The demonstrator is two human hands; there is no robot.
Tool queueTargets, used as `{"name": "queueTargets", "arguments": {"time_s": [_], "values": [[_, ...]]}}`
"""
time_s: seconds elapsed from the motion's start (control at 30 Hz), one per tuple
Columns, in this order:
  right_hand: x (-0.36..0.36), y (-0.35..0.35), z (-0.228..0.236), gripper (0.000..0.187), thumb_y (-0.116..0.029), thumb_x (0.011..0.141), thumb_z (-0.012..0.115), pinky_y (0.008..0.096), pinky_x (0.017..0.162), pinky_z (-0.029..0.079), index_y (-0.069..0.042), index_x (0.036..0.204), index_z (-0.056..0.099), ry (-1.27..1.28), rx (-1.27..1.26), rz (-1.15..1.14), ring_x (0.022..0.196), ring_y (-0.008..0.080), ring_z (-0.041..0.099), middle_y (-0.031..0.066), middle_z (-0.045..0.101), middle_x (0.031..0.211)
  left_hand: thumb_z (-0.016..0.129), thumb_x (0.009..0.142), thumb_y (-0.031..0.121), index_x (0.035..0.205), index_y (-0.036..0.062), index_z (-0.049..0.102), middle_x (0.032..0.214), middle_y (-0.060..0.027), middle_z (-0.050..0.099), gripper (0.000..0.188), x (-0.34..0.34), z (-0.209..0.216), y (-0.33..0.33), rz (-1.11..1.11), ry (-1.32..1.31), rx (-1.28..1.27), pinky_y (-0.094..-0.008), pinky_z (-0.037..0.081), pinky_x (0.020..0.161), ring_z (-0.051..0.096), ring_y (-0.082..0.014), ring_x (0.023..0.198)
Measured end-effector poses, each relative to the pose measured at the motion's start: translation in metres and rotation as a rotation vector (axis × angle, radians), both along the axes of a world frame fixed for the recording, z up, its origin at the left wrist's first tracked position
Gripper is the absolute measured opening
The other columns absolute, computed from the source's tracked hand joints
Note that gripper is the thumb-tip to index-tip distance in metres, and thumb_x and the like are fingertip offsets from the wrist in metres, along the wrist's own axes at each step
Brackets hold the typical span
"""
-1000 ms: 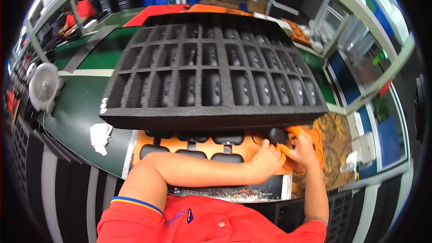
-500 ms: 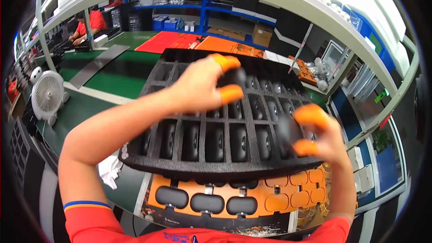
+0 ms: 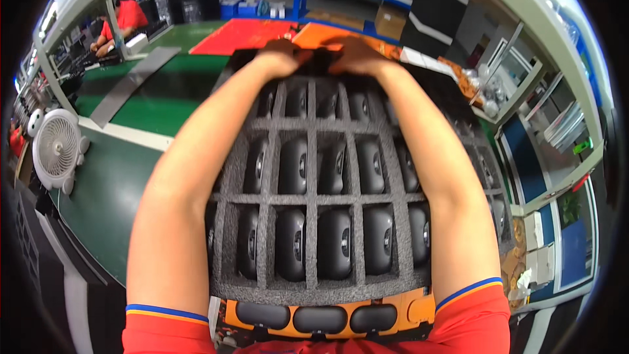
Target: The person cleans electronic components with a wipe and cleaning liquid, then packs them into a foam-lined tray.
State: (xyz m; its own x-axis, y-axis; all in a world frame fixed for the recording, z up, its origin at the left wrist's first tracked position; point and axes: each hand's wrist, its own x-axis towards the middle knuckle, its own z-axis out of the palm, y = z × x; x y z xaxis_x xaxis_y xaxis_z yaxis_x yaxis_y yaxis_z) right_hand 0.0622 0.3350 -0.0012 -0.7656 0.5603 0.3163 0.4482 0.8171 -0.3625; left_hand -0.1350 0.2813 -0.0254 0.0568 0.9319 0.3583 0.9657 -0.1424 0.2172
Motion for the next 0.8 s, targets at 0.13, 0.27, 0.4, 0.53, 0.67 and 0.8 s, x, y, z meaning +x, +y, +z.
{"name": "queueTargets", "arguments": {"time_s": [0.13, 0.27, 0.4, 0.53, 0.67, 0.8], "values": [[0.014, 0.015, -0.012, 0.033, -0.019, 0.076, 0.066, 0.035, 0.091, 0.043, -0.006, 0.105, 0.064, 0.117, -0.085, -0.146, 0.102, 0.0255, 0.059, 0.0124, 0.062, 0.11, 0.053, 0.085, 0.04, 0.104, 0.0146, 0.065, 0.105, -0.0121, 0.063, 0.034, 0.019, -0.004, -0.005, 0.075, 0.008, 0.059, -0.0392, 0.046, 0.086, 0.058, -0.0302, 0.1], [0.004, 0.01, -0.017, 0.031, -0.027, 0.081, 0.061, 0.0368, 0.09, 0.043, -0.007, 0.104, 0.064, -0.09, 0.085, -0.164, 0.102, 0.0282, 0.058, 0.0132, 0.062, 0.109, 0.05, 0.086, 0.042, 0.107, 0.0143, 0.064, 0.109, -0.011, 0.061, 0.037, 0.022, -0.004, -0.005, 0.064, 0.078, 0.007, -0.0409, 0.046, 0.085, 0.058, -0.0276, 0.102], [-0.011, 0.002, -0.046, 0.032, -0.033, 0.083, 0.056, 0.0372, 0.09, 0.044, -0.008, 0.102, 0.064, -0.048, 0.451, -0.197, 0.103, 0.0298, 0.057, 0.0142, 0.063, 0.106, 0.049, 0.086, 0.039, 0.107, 0.0112, 0.063, 0.111, -0.0106, 0.061, 0.038, 0.032, 0.002, -0.003, 0.107, 0.224, -0.082, -0.042, 0.046, 0.085, 0.058, -0.0274, 0.102], [-0.016, -0.004, -0.04, 0.032, -0.036, 0.083, 0.054, 0.0383, 0.087, 0.045, -0.013, 0.103, 0.064, -0.234, 0.496, -0.233, 0.103, 0.0282, 0.057, 0.0133, 0.062, 0.107, 0.05, 0.084, 0.035, 0.107, 0.0091, 0.062, 0.109, -0.0106, 0.061, 0.036, 0.045, 0.002, -0.039, 0.108, 0.363, -0.006, -0.0426, 0.045, 0.087, 0.058, -0.0279, 0.101], [-0.002, -0.05, -0.014, 0.026, -0.027, 0.078, 0.057, 0.0361, 0.07, 0.05, -0.008, 0.093, 0.066, -0.153, 0.332, -0.064, 0.083, 0.029, 0.063, 0.0108, 0.065, 0.095, 0.056, 0.08, 0.032, 0.106, 0.0111, 0.06, 0.104, -0.0136, 0.059, 0.033, 0.078, 0.027, -0.17, -0.399, 0.249, 0.376, -0.0442, 0.041, 0.08, 0.053, -0.0274, 0.104], [0.02, -0.007, -0.023, 0.055, -0.033, 0.086, 0.054, 0.0389, 0.092, 0.04, 0.001, 0.126, 0.041, -0.021, 0.43, 0.019, 0.109, 0.0358, 0.05, 0.0269, 0.052, 0.116, 0.058, 0.076, 0.029, 0.116, 0.0142, 0.055, 0.118, -0.0108, 0.054, 0.042, 0.113, 0.04, -0.331, -0.686, 0.327, 0.11, -0.0457, 0.037, 0.09, 0.05, -0.0294, 0.111]]}}
